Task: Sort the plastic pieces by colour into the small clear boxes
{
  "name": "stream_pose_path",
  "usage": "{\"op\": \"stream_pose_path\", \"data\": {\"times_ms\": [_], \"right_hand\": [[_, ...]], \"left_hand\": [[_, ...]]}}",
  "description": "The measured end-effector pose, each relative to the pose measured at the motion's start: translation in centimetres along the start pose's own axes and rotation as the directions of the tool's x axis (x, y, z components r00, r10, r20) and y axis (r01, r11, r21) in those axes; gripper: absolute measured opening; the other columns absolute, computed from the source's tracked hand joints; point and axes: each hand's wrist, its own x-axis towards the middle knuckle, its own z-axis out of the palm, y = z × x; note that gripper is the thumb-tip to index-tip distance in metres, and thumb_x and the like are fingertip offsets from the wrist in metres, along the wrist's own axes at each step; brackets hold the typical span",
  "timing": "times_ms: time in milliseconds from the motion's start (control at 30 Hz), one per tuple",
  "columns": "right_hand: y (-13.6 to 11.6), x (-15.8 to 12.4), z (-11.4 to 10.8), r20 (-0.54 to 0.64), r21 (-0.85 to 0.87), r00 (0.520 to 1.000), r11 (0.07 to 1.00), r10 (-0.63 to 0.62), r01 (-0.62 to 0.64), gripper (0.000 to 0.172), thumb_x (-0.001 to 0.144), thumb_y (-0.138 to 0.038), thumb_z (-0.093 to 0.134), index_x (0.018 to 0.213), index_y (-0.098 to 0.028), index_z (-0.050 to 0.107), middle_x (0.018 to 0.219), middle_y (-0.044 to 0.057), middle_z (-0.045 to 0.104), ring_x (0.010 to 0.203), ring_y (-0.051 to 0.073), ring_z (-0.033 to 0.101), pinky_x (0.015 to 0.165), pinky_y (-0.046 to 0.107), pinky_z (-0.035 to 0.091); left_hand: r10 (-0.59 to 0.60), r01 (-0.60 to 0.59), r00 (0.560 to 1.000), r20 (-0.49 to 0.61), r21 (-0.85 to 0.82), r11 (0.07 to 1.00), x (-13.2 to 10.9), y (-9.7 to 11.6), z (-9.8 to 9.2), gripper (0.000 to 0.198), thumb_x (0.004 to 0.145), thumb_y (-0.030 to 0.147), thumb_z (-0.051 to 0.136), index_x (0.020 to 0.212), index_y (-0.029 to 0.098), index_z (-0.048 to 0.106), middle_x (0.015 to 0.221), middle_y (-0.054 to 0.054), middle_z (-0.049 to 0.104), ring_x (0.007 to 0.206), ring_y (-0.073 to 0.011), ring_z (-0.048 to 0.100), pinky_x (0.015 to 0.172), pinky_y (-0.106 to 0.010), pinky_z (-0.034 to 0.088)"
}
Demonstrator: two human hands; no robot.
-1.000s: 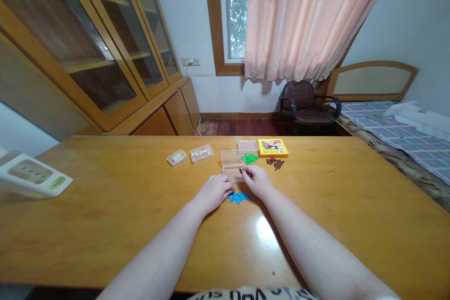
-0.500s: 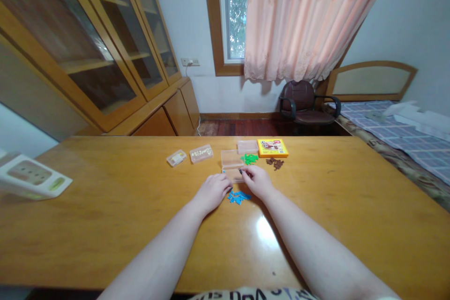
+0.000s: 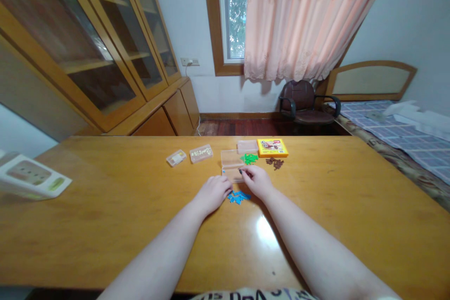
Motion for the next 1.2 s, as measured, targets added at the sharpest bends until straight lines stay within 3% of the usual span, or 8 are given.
{"op": "stream_pose_path", "data": {"times_ms": [233,467,567,667,867,1200], "right_hand": [[0.0,0.0,0.0,-0.013,-0.009,1.0,1.0,0.001,-0.001,0.02,0.085,-0.025,0.049,0.089,-0.019,0.068,0.077,0.005,0.067,0.069,0.015,0.058,0.065,0.024,0.043],[-0.3,0.0,-0.1,-0.013,-0.019,1.0,1.0,0.007,-0.007,0.02,0.085,-0.026,0.049,0.087,-0.017,0.068,0.074,0.004,0.067,0.067,0.014,0.058,0.063,0.024,0.042],[-0.3,0.0,-0.2,0.011,-0.029,1.0,1.0,-0.004,0.004,0.021,0.085,-0.025,0.049,0.088,-0.017,0.068,0.075,0.004,0.067,0.067,0.014,0.058,0.063,0.023,0.042],[-0.4,-0.2,-0.3,0.139,-0.033,0.989,0.998,-0.052,0.057,0.019,0.083,-0.024,0.051,0.087,-0.019,0.069,0.074,0.003,0.068,0.065,0.013,0.059,0.063,0.022,0.043],[-1.4,-0.4,-0.7,0.435,-0.135,0.88,0.953,-0.188,0.27,0.017,0.079,-0.024,0.056,0.086,-0.023,0.071,0.079,0.002,0.072,0.072,0.014,0.063,0.066,0.022,0.042],[-1.7,-0.4,-1.0,0.508,-0.2,0.843,0.928,-0.175,0.314,0.021,0.08,-0.025,0.054,0.09,-0.025,0.072,0.084,0.002,0.073,0.073,0.015,0.064,0.068,0.023,0.042]], "left_hand": [[-0.03,0.031,0.997,-0.074,0.006,1.0,0.0,-0.1,-0.1,0.012,0.087,0.022,0.049,0.084,0.018,0.06,0.086,-0.004,0.06,0.083,-0.0177,0.056,0.076,-0.03,0.043],[-0.185,0.168,0.951,-0.249,-0.091,0.982,0.4,-0.7,0.0,0.016,0.088,0.023,0.047,0.092,0.018,0.061,0.092,-0.005,0.061,0.088,-0.0176,0.055,0.08,-0.03,0.043],[-0.134,0.122,0.975,-0.177,-0.082,0.989,0.1,-1.0,-0.3,0.016,0.088,0.024,0.049,0.094,0.02,0.063,0.093,-0.004,0.061,0.088,-0.0173,0.055,0.08,-0.03,0.042],[-0.04,0.037,0.997,-0.062,-0.047,0.998,-0.4,-1.1,-0.6,0.012,0.086,0.025,0.054,0.089,0.022,0.065,0.09,-0.003,0.06,0.087,-0.017,0.055,0.078,-0.029,0.041],[0.03,-0.03,0.999,0.012,-0.021,0.999,-0.4,-0.9,-0.8,0.014,0.086,0.03,0.054,0.089,0.024,0.066,0.086,-0.003,0.059,0.086,-0.0166,0.055,0.076,-0.027,0.04],[0.029,-0.029,1.0,0.007,0.01,1.0,-0.1,-0.8,-0.2,0.014,0.086,0.028,0.053,0.082,0.02,0.064,0.084,-0.003,0.059,0.084,-0.0163,0.055,0.074,-0.026,0.041]]}}
